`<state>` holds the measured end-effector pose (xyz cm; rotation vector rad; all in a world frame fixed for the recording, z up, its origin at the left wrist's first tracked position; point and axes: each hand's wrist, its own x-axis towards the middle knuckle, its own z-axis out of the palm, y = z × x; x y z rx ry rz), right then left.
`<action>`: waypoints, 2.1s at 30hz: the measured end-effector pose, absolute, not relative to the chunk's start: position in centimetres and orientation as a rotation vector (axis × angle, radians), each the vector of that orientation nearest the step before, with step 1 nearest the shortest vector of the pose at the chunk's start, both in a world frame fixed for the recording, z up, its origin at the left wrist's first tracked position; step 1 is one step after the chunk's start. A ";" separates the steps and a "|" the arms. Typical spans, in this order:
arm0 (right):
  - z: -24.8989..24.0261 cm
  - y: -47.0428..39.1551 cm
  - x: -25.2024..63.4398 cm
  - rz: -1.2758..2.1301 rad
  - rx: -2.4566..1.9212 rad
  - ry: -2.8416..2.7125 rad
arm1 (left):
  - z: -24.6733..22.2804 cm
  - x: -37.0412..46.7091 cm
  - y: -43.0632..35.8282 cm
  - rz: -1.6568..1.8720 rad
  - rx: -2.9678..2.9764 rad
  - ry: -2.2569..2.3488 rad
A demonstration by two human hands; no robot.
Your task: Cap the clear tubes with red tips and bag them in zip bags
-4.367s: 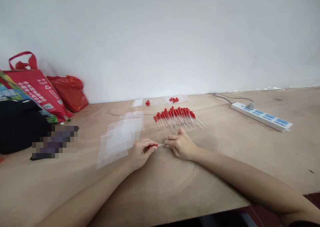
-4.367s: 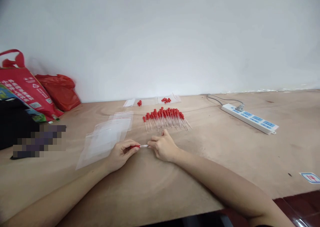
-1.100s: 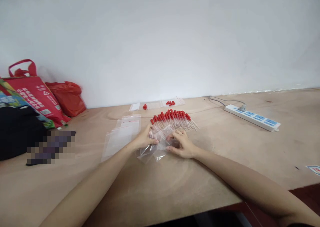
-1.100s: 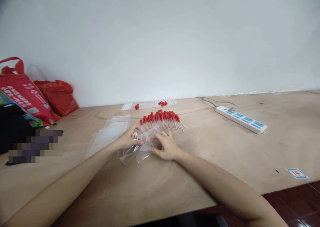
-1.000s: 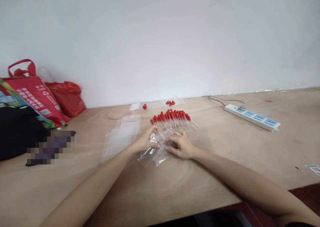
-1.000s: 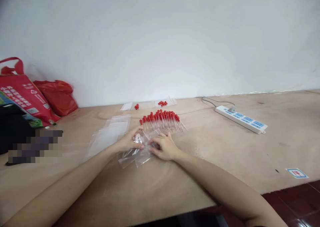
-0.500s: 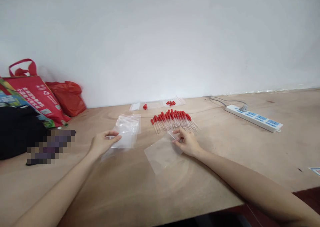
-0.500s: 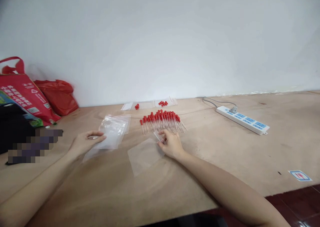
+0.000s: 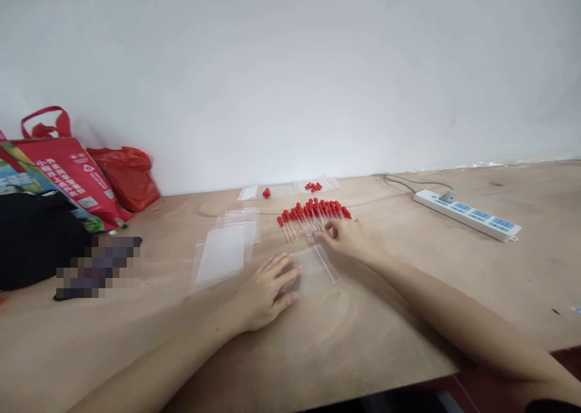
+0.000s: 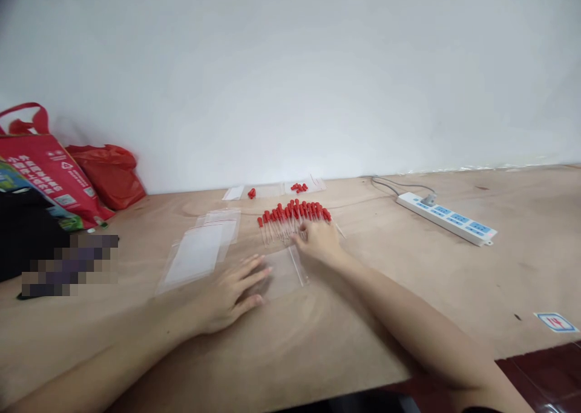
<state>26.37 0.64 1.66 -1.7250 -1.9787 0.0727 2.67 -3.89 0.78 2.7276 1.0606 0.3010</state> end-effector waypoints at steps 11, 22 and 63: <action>1.2 12.0 25.5 0.305 -1.839 -1.466 | -0.4 2.7 -4.0 0.415 2.628 1.052; 1.8 11.0 28.0 0.486 -1.608 -1.247 | 0.1 2.4 -3.9 0.451 2.551 1.041; -2.3 -1.8 27.4 0.840 -1.072 -2.044 | 0.5 2.7 -3.6 0.400 2.511 1.060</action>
